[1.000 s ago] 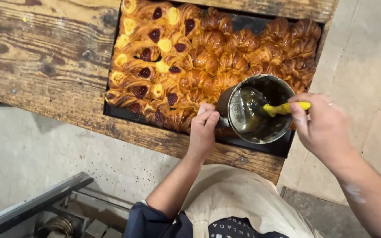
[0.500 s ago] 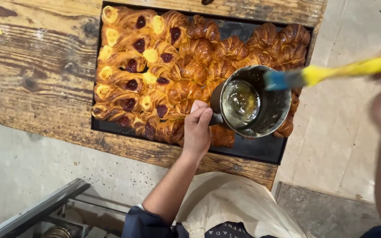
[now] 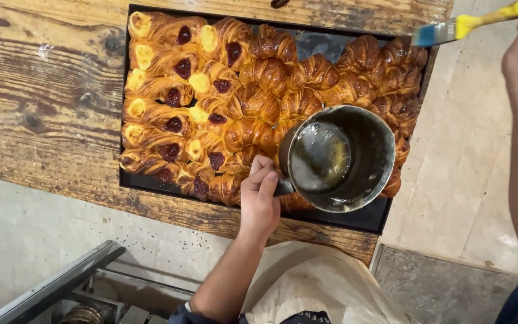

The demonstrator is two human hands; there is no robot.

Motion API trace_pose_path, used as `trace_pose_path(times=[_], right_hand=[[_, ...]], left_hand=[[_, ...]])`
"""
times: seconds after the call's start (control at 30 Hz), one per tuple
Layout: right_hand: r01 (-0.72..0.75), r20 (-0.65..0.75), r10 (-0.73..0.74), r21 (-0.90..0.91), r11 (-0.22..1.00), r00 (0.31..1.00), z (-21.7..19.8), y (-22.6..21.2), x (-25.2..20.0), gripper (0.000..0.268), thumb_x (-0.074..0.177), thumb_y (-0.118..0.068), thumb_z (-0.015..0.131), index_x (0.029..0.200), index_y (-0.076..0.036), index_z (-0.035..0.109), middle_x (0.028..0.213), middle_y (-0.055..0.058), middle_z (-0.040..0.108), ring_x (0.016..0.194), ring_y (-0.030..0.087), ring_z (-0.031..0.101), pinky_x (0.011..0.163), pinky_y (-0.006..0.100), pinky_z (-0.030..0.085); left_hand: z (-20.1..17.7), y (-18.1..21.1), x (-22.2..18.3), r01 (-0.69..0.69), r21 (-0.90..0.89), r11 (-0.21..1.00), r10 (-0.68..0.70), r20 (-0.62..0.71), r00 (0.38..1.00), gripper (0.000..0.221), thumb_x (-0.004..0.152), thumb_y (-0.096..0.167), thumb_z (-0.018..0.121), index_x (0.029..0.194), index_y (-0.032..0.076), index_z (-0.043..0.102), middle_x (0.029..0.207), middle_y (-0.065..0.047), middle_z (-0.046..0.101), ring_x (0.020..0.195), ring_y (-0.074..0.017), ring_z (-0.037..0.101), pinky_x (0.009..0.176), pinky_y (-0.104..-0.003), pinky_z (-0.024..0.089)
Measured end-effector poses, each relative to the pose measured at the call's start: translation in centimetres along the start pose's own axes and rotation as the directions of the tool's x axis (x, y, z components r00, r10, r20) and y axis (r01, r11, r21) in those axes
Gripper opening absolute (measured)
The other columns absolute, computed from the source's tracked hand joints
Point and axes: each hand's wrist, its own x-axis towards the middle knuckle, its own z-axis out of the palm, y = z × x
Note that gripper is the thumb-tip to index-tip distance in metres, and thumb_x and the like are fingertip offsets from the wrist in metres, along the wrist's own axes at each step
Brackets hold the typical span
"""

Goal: The person brushes a liquid glaze onto a tray of baked pastries using a yellow-handled brush. They repeatedly dip the brush into a metal container and apply the glaze across the pastry surface.

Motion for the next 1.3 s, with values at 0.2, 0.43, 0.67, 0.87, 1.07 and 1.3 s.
trace_pose_path(times=[0.2,0.43,0.67,0.87,1.07,1.3], right_hand=[[-0.095,-0.072,0.226,0.756,0.648,0.971,2.9,-2.7,1.7,0.026,0.134,-0.007,0.049,0.116,0.005,0.063,0.097,0.016,0.065,0.086,0.027,0.064,0.072,0.042,0.047],[0.251,-0.172,-0.237,0.067,0.966,0.956,-3.0,-7.0,2.9,0.023,0.133,-0.028,0.07,0.114,-0.032,0.083,0.093,-0.015,0.074,0.076,0.001,0.063,0.066,0.019,0.051],[0.234,-0.138,-0.196,0.365,0.901,0.971,-3.0,-3.1,0.3,0.005,0.124,-0.01,0.073,0.127,-0.009,0.076,0.125,0.007,0.078,0.101,0.024,0.069,0.088,0.037,0.055],[0.212,-0.137,-0.169,0.425,0.88,0.976,-3.3,-3.4,-1.4,0.007,0.132,-0.002,0.07,0.132,0.004,0.073,0.116,0.019,0.068,0.1,0.034,0.063,0.091,0.043,0.051],[0.03,0.232,-0.122,0.365,0.93,0.965,-7.2,-5.9,-2.3,0.05,0.136,-0.029,0.036,0.118,-0.009,0.078,0.091,0.001,0.073,0.05,0.009,0.055,0.03,0.018,0.036],[0.135,-0.019,-0.135,0.298,0.945,0.991,-6.9,-5.6,-3.5,0.014,0.129,-0.013,0.062,0.129,-0.01,0.076,0.098,0.005,0.068,0.073,0.014,0.061,0.058,0.026,0.048]], left_hand=[[-0.4,0.0,-0.9,-0.012,0.009,1.0,0.012,-0.003,1.0,0.039,0.093,0.039,0.071,0.075,0.009,0.055,0.095,-0.001,0.039,0.088,-0.015,0.039,0.078,-0.028,0.037],[-0.8,0.1,-1.9,-0.037,0.09,0.995,0.038,-0.009,0.999,0.042,0.094,0.042,0.07,0.074,0.011,0.051,0.094,-0.001,0.039,0.087,-0.0156,0.037,0.078,-0.03,0.031],[-1.7,-0.2,-2.5,-0.052,0.134,0.99,0.057,-0.029,0.998,0.041,0.093,0.039,0.07,0.071,0.007,0.055,0.096,-0.003,0.043,0.087,-0.0161,0.039,0.076,-0.031,0.032],[-1.5,0.5,-2.2,-0.064,0.062,0.996,0.065,-0.014,0.998,0.044,0.092,0.042,0.072,0.071,0.008,0.053,0.094,-0.002,0.041,0.086,-0.0159,0.038,0.075,-0.03,0.032],[-1.6,1.5,-3.0,-0.114,0.14,0.984,0.113,0.018,0.993,0.044,0.095,0.042,0.068,0.072,0.008,0.055,0.096,-0.003,0.043,0.089,-0.0166,0.041,0.079,-0.031,0.036],[-2.6,2.1,-4.0,-0.096,0.225,0.97,0.095,0.016,0.995,0.049,0.094,0.048,0.065,0.07,0.007,0.056,0.096,-0.003,0.043,0.089,-0.0173,0.043,0.08,-0.032,0.039]])
